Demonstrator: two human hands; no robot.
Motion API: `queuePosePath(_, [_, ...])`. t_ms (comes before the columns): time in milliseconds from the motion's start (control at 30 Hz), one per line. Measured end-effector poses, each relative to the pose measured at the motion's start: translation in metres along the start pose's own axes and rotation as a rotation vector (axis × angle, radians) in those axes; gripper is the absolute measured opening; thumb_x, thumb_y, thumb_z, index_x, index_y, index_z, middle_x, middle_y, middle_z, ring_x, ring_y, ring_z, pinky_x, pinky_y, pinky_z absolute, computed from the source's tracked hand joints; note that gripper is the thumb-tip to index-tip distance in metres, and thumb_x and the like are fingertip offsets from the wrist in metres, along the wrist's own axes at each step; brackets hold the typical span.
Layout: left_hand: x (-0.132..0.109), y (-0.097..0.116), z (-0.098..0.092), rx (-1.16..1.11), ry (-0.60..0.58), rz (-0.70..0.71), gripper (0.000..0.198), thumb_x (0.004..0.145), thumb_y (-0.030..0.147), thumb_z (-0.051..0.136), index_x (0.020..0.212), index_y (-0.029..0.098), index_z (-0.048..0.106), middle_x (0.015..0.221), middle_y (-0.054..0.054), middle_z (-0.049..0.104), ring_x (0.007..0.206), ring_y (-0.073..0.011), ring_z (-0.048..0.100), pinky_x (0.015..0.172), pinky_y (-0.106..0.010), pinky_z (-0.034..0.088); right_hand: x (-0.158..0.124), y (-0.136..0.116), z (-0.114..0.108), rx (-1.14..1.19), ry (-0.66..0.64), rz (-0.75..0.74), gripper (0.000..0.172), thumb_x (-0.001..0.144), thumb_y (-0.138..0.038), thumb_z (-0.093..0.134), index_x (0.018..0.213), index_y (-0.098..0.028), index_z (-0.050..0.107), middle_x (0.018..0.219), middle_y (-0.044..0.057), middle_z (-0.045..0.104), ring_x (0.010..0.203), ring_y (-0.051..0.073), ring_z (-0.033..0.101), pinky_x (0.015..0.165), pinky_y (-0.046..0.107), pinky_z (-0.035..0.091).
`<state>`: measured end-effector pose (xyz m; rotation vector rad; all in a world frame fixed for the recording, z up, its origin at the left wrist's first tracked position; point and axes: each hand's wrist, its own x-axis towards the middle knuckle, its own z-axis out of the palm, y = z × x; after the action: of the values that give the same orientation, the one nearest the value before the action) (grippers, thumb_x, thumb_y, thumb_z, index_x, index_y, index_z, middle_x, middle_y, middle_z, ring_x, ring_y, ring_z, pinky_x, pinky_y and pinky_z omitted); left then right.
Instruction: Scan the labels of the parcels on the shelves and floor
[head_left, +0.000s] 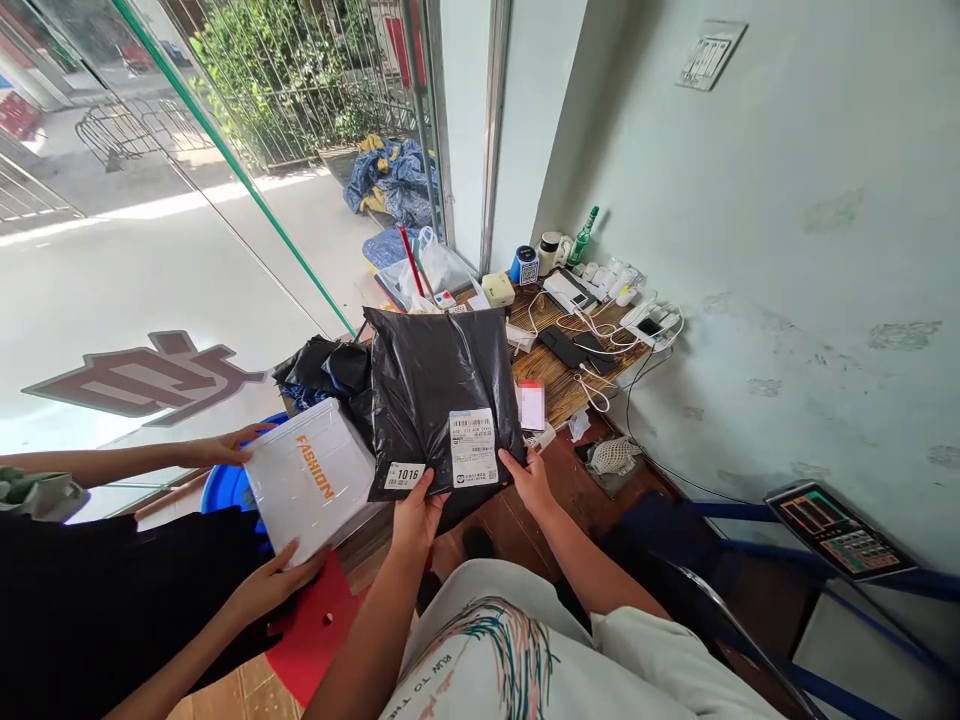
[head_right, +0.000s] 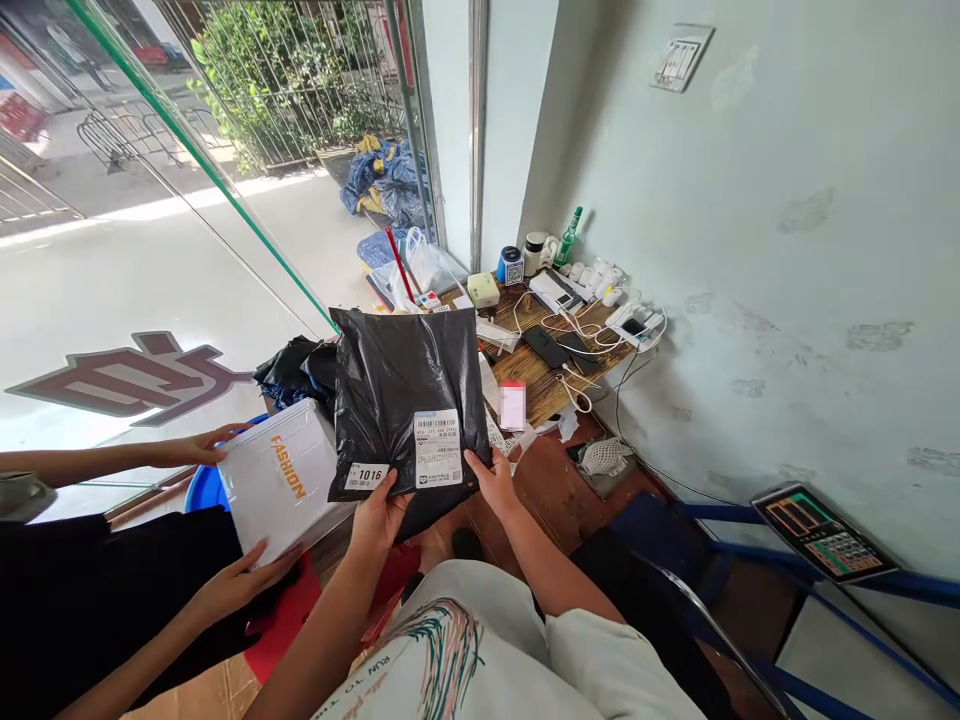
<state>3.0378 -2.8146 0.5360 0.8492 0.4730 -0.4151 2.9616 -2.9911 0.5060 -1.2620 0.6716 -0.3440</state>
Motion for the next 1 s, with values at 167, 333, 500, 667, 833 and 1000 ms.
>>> queuePosePath(167, [0.004, 0.005, -0.002, 0.008, -0.005, 0.011, 0.05, 0.074, 0.007, 0.068, 0.115, 0.035, 0.061, 0.121, 0.002, 0.066, 0.113, -0.0246, 0.063, 0.085, -0.041, 0.061, 0.006, 0.0, 0.009, 0.028, -0.02, 0.028, 0.04, 0.071, -0.053, 0.074, 0.094, -0.022, 0.065, 0.07, -0.001, 0.07, 0.053, 0.019, 0.062, 0.042, 0.029, 0.051])
queuePosePath(333, [0.006, 0.009, -0.004, 0.023, 0.007, 0.054, 0.057, 0.071, 0.009, 0.072, 0.12, 0.035, 0.06, 0.121, -0.001, 0.067, 0.115, -0.0263, 0.062, 0.086, -0.043, 0.06, 0.01, -0.003, 0.017, 0.03, -0.043, 0.045, 0.042, 0.07, -0.054, 0.075, 0.096, -0.023, 0.065, 0.071, 0.0, 0.071, 0.055, 0.019, 0.063, 0.043, 0.029, 0.053])
queuePosePath(500, [0.006, 0.014, -0.004, 0.039, 0.041, 0.086, 0.06, 0.068, 0.01, 0.075, 0.121, 0.035, 0.06, 0.127, -0.003, 0.064, 0.113, -0.029, 0.063, 0.08, -0.044, 0.061, 0.011, -0.008, 0.024, 0.022, -0.048, 0.051, 0.04, 0.07, -0.054, 0.076, 0.094, -0.024, 0.065, 0.073, 0.0, 0.071, 0.056, 0.019, 0.064, 0.041, 0.027, 0.052])
queuePosePath(667, [0.008, 0.017, -0.007, 0.046, 0.053, 0.082, 0.06, 0.07, 0.011, 0.073, 0.124, 0.034, 0.058, 0.132, -0.002, 0.061, 0.114, -0.0281, 0.062, 0.08, -0.041, 0.061, 0.011, -0.009, 0.03, 0.021, -0.045, 0.041, 0.04, 0.07, -0.054, 0.075, 0.093, -0.024, 0.065, 0.074, 0.001, 0.071, 0.056, 0.019, 0.065, 0.04, 0.027, 0.051])
queuePosePath(833, [0.009, 0.018, -0.01, 0.074, 0.035, 0.091, 0.063, 0.073, 0.013, 0.071, 0.13, 0.035, 0.053, 0.136, -0.002, 0.059, 0.116, -0.0263, 0.061, 0.082, -0.039, 0.061, 0.013, -0.004, 0.032, 0.021, -0.047, 0.031, 0.044, 0.07, -0.055, 0.075, 0.098, -0.023, 0.064, 0.076, 0.001, 0.072, 0.057, 0.02, 0.065, 0.04, 0.027, 0.051])
queuePosePath(1000, [0.007, 0.02, -0.01, 0.146, 0.027, 0.123, 0.066, 0.074, 0.016, 0.069, 0.135, 0.034, 0.049, 0.136, -0.004, 0.058, 0.117, -0.0261, 0.061, 0.083, -0.039, 0.061, 0.014, -0.002, 0.03, 0.013, -0.083, 0.038, 0.043, 0.071, -0.053, 0.075, 0.1, -0.023, 0.064, 0.08, 0.001, 0.073, 0.061, 0.02, 0.067, 0.043, 0.027, 0.053])
